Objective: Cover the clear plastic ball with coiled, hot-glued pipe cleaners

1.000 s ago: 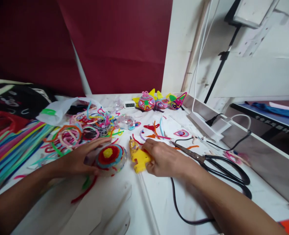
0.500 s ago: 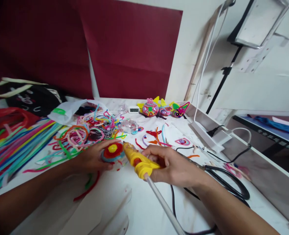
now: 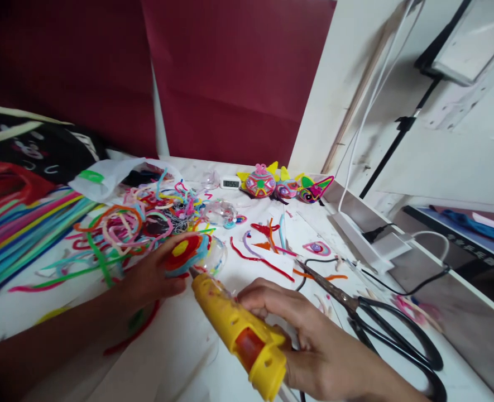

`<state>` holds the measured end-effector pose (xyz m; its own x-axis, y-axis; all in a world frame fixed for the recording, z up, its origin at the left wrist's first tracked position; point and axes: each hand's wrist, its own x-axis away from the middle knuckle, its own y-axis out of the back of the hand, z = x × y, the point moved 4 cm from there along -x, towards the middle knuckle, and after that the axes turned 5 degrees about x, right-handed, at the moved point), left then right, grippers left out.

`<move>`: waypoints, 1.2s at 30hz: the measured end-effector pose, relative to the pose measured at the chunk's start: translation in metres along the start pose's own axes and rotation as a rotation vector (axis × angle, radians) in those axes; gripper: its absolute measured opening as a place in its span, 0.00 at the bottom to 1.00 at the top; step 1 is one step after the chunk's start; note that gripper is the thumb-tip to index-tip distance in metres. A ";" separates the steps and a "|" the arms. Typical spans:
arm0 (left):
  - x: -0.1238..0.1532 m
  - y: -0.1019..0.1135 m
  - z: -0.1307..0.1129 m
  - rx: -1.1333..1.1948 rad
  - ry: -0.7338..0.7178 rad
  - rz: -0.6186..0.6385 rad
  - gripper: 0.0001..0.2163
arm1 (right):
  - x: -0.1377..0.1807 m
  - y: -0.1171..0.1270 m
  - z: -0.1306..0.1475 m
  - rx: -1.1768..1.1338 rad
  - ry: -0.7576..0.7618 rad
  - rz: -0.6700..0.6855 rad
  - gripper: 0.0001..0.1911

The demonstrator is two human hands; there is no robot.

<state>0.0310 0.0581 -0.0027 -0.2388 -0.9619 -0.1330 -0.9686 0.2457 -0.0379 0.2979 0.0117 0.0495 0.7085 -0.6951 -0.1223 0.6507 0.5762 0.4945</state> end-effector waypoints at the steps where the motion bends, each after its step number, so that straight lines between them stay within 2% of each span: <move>1: 0.002 0.001 0.000 0.008 -0.001 -0.014 0.39 | 0.000 -0.001 0.001 -0.004 -0.008 -0.002 0.18; 4: 0.005 0.003 0.000 0.022 0.000 -0.034 0.40 | -0.001 -0.004 0.003 -0.022 -0.021 -0.004 0.15; 10: 0.007 0.000 0.000 0.022 -0.009 -0.001 0.39 | 0.000 -0.011 -0.007 -0.005 -0.069 0.010 0.16; 14: 0.008 -0.001 -0.001 0.004 -0.047 -0.004 0.38 | 0.000 -0.011 -0.009 -0.021 -0.097 0.002 0.19; 20: 0.007 0.001 -0.001 -0.077 -0.065 -0.010 0.39 | -0.002 -0.008 -0.005 0.006 -0.128 -0.012 0.14; 24: 0.008 0.003 -0.002 -0.111 -0.084 -0.029 0.39 | 0.001 -0.009 -0.009 -0.003 -0.160 -0.037 0.16; 31: 0.009 0.003 -0.003 -0.168 -0.090 -0.027 0.39 | 0.000 -0.008 -0.005 0.051 -0.089 -0.006 0.14; 36: 0.010 0.002 -0.003 -0.188 -0.086 -0.030 0.39 | -0.001 -0.008 -0.005 0.073 -0.110 0.009 0.10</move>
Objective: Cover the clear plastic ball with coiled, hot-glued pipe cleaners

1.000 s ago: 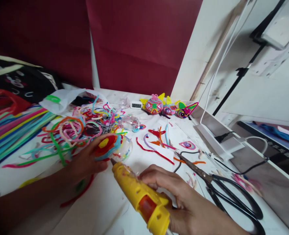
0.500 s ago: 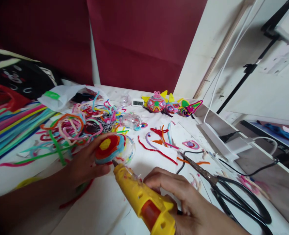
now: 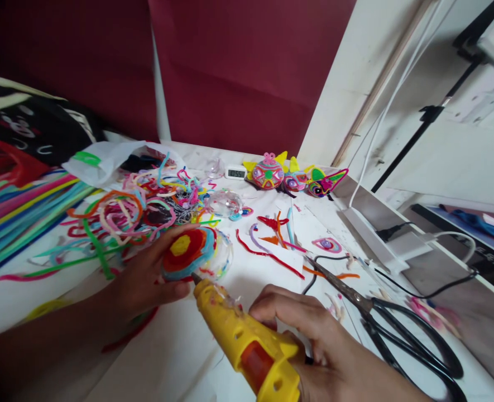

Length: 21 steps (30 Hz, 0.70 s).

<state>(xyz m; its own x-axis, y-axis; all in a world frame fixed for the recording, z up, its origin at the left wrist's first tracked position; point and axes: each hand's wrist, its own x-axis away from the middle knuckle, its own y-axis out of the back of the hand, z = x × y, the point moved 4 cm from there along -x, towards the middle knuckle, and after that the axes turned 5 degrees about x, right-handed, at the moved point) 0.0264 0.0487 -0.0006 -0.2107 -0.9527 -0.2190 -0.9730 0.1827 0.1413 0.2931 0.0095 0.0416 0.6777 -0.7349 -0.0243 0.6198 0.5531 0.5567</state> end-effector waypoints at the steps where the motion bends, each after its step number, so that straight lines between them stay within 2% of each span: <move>1: 0.000 0.000 0.000 -0.013 -0.004 -0.001 0.39 | 0.000 0.000 0.000 0.006 -0.002 -0.007 0.10; 13: 0.001 0.001 -0.003 -0.084 0.005 -0.033 0.41 | -0.001 0.002 0.004 0.122 -0.004 -0.020 0.07; 21: 0.001 0.002 -0.006 -0.174 -0.047 -0.012 0.40 | -0.002 0.003 0.004 0.068 -0.026 -0.047 0.10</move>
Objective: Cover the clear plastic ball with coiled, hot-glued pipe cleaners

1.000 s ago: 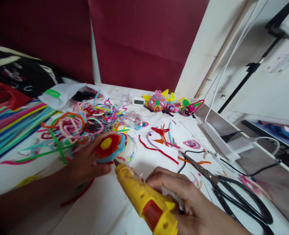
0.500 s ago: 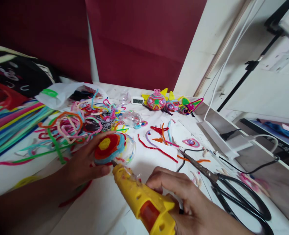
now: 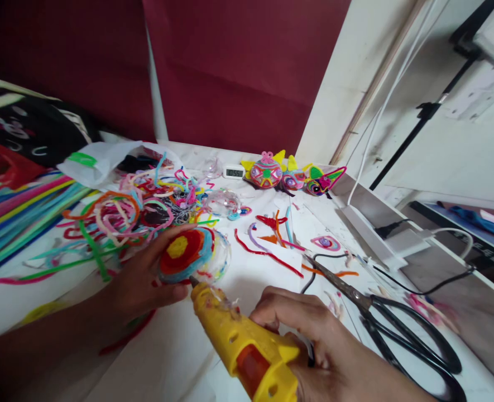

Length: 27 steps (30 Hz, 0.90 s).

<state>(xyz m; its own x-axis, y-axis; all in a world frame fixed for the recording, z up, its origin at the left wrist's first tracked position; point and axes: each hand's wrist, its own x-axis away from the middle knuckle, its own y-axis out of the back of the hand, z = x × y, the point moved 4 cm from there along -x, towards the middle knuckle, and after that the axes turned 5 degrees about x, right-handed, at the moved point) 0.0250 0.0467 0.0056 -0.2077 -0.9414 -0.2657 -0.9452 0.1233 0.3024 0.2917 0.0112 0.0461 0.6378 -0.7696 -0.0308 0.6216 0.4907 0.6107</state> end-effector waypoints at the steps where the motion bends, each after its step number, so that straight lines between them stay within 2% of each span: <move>1: 0.000 0.000 0.000 -0.018 -0.009 0.003 0.39 | 0.000 0.000 0.000 -0.005 0.005 -0.010 0.10; 10: 0.000 -0.001 0.001 0.051 -0.043 0.002 0.37 | 0.004 0.000 -0.001 0.007 -0.011 -0.033 0.10; 19: 0.001 -0.003 0.001 0.179 0.067 0.022 0.38 | 0.003 0.003 0.002 0.077 0.000 -0.019 0.08; 27: 0.001 -0.001 -0.001 0.052 0.001 0.001 0.37 | 0.004 0.001 0.005 0.014 -0.064 0.011 0.07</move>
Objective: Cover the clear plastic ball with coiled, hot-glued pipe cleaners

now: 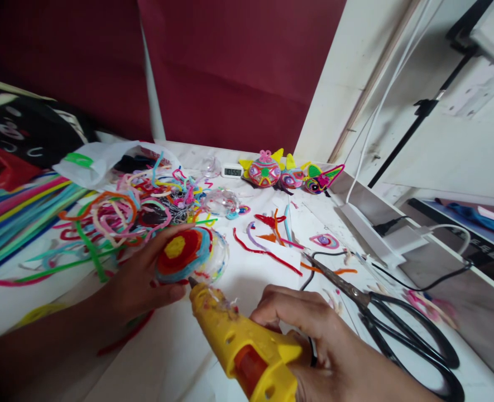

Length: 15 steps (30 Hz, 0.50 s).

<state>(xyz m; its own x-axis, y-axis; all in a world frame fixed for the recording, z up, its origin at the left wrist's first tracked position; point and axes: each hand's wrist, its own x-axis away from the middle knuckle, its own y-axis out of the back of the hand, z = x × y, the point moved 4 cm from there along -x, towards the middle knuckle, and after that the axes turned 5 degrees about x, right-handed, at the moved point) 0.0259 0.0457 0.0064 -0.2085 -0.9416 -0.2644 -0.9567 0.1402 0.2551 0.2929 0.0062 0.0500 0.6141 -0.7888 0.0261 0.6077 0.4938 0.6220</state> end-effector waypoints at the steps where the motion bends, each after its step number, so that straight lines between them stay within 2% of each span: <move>1: 0.000 0.000 0.000 -0.012 -0.002 -0.002 0.37 | 0.000 0.000 0.001 0.001 -0.002 0.005 0.07; 15: 0.001 -0.001 0.002 0.008 -0.017 0.047 0.38 | 0.003 0.001 -0.004 -0.035 -0.025 0.032 0.10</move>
<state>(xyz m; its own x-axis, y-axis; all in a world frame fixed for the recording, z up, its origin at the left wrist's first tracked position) 0.0266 0.0448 0.0036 -0.2563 -0.9286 -0.2685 -0.9474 0.1863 0.2602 0.2972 0.0060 0.0475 0.6209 -0.7812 0.0652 0.6056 0.5308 0.5929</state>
